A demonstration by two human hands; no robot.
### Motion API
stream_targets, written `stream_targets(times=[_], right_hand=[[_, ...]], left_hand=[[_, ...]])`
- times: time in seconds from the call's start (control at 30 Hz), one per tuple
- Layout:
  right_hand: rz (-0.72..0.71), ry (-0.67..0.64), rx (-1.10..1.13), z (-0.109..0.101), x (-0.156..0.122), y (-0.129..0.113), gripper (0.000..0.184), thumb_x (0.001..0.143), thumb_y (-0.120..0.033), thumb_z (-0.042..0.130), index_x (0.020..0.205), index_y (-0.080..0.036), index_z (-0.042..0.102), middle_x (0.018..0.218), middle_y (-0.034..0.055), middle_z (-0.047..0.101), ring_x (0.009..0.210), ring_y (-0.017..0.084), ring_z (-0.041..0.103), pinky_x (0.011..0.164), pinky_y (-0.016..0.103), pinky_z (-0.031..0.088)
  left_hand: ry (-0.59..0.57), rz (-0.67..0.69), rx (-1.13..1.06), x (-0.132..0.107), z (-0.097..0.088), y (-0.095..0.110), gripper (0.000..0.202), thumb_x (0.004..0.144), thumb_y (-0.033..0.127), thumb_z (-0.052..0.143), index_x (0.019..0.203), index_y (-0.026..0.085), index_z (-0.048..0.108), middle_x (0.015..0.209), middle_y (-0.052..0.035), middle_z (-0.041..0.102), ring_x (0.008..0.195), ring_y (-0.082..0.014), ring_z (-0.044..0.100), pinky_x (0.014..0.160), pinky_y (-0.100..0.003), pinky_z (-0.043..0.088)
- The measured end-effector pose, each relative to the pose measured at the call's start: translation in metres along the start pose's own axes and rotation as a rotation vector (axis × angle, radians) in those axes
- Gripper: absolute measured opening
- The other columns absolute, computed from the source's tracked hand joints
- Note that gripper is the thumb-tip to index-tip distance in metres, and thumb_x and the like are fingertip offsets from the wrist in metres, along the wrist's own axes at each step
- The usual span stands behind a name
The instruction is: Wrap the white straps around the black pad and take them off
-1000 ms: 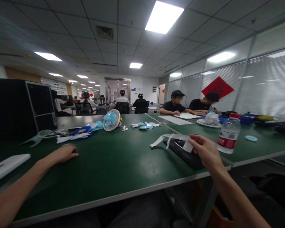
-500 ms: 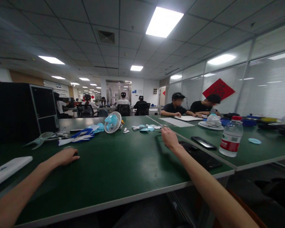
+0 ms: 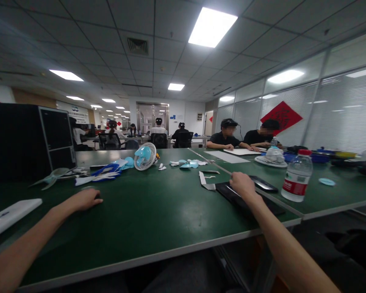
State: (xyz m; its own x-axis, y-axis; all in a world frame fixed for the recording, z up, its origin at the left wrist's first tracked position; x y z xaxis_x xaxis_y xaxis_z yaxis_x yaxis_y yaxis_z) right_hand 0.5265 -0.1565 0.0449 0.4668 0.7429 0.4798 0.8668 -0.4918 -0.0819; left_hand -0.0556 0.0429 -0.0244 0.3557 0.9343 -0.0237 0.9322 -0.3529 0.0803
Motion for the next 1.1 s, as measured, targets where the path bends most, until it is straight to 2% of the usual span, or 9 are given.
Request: stream_targets(times=[0.13, 0.23, 0.43, 0.57, 0.67, 0.73, 0.83, 0.97, 1.1], right_hand=[[0.194, -0.264, -0.126, 0.003, 0.009, 0.056, 0.021, 0.073, -0.024, 0.059, 0.087, -0.01, 0.067, 0.096, 0.0205, 0.065, 0.085, 0.03, 0.063, 0.067, 0.035, 0.045], [0.249, -0.344, -0.08, 0.012, 0.011, 0.078, 0.019, 0.072, -0.027, 0.06, 0.081, -0.012, 0.067, 0.094, 0.0193, 0.066, 0.082, 0.028, 0.063, 0.064, 0.034, 0.044], [0.265, -0.29, -0.038, 0.016, 0.012, 0.094, 0.022, 0.077, -0.036, 0.056, 0.08, -0.017, 0.066, 0.095, 0.0159, 0.065, 0.086, 0.028, 0.062, 0.067, 0.037, 0.045], [0.288, -0.084, -0.044, -0.006, 0.008, 0.094, 0.028, 0.082, -0.039, 0.051, 0.076, -0.016, 0.065, 0.094, 0.0195, 0.064, 0.087, 0.033, 0.061, 0.066, 0.04, 0.045], [0.179, 0.07, 0.014, -0.023, 0.005, 0.069, 0.028, 0.083, -0.036, 0.052, 0.085, -0.012, 0.067, 0.095, 0.0227, 0.064, 0.089, 0.037, 0.06, 0.068, 0.044, 0.043], [0.076, 0.078, 0.059, -0.027, 0.004, 0.04, 0.03, 0.082, -0.036, 0.054, 0.092, -0.011, 0.067, 0.1, 0.0205, 0.065, 0.092, 0.034, 0.06, 0.072, 0.042, 0.044], [-0.142, 0.023, 0.14, -0.023, 0.002, -0.018, 0.027, 0.081, -0.036, 0.056, 0.096, -0.016, 0.068, 0.101, 0.011, 0.067, 0.091, 0.024, 0.06, 0.078, 0.032, 0.044], [-0.502, -0.12, 0.249, -0.008, -0.01, -0.104, 0.025, 0.08, -0.034, 0.057, 0.092, -0.016, 0.07, 0.092, 0.0085, 0.069, 0.081, 0.02, 0.061, 0.073, 0.027, 0.044], [-0.684, -0.257, 0.268, 0.011, -0.023, -0.177, 0.025, 0.076, -0.034, 0.061, 0.092, -0.017, 0.072, 0.09, 0.0069, 0.07, 0.079, 0.018, 0.061, 0.069, 0.024, 0.042]], left_hand=[[0.02, -0.005, 0.017, -0.001, -0.002, 0.004, 0.045, 0.073, 0.048, 0.05, 0.099, 0.016, 0.065, 0.109, -0.0149, 0.065, 0.096, -0.029, 0.061, 0.076, -0.036, 0.049], [0.025, -0.011, 0.005, -0.002, -0.002, 0.005, 0.044, 0.073, 0.048, 0.05, 0.097, 0.015, 0.066, 0.108, -0.0155, 0.066, 0.094, -0.029, 0.062, 0.076, -0.037, 0.049], [0.06, 0.007, -0.028, 0.0, 0.001, 0.0, 0.043, 0.072, 0.048, 0.05, 0.095, 0.015, 0.066, 0.103, -0.0151, 0.067, 0.09, -0.0279, 0.063, 0.072, -0.035, 0.049], [0.066, -0.001, -0.041, 0.006, 0.004, -0.003, 0.041, 0.069, 0.049, 0.053, 0.09, 0.017, 0.067, 0.103, -0.0148, 0.068, 0.089, -0.0284, 0.063, 0.071, -0.035, 0.049], [0.062, -0.01, -0.053, 0.009, 0.005, -0.004, 0.042, 0.068, 0.051, 0.054, 0.089, 0.017, 0.067, 0.101, -0.0149, 0.068, 0.086, -0.0281, 0.063, 0.069, -0.035, 0.049], [0.065, -0.015, -0.057, 0.011, 0.006, -0.006, 0.043, 0.067, 0.051, 0.054, 0.089, 0.017, 0.067, 0.101, -0.0153, 0.068, 0.086, -0.0285, 0.063, 0.068, -0.035, 0.049], [0.073, -0.006, -0.059, 0.013, 0.009, -0.009, 0.044, 0.067, 0.052, 0.054, 0.09, 0.017, 0.067, 0.101, -0.0151, 0.068, 0.087, -0.0285, 0.063, 0.068, -0.035, 0.049], [0.084, 0.011, -0.062, 0.014, 0.011, -0.014, 0.044, 0.069, 0.053, 0.053, 0.091, 0.017, 0.067, 0.1, -0.0143, 0.068, 0.086, -0.0281, 0.063, 0.07, -0.035, 0.048], [0.125, 0.018, -0.06, 0.013, 0.008, -0.007, 0.05, 0.072, 0.056, 0.05, 0.098, 0.017, 0.066, 0.107, -0.0165, 0.065, 0.096, -0.0303, 0.06, 0.077, -0.038, 0.047]])
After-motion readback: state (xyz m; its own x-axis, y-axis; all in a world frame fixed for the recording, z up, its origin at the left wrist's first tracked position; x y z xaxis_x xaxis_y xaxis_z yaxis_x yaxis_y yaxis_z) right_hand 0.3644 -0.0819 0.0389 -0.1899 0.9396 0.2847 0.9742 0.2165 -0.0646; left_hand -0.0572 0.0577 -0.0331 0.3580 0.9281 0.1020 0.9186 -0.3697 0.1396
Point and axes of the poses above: each hand's wrist, its own x-axis towards the middle knuckle, its own z-axis out of the palm, y = z × x, the point moved 1 cm from there along x, towards the middle knuckle
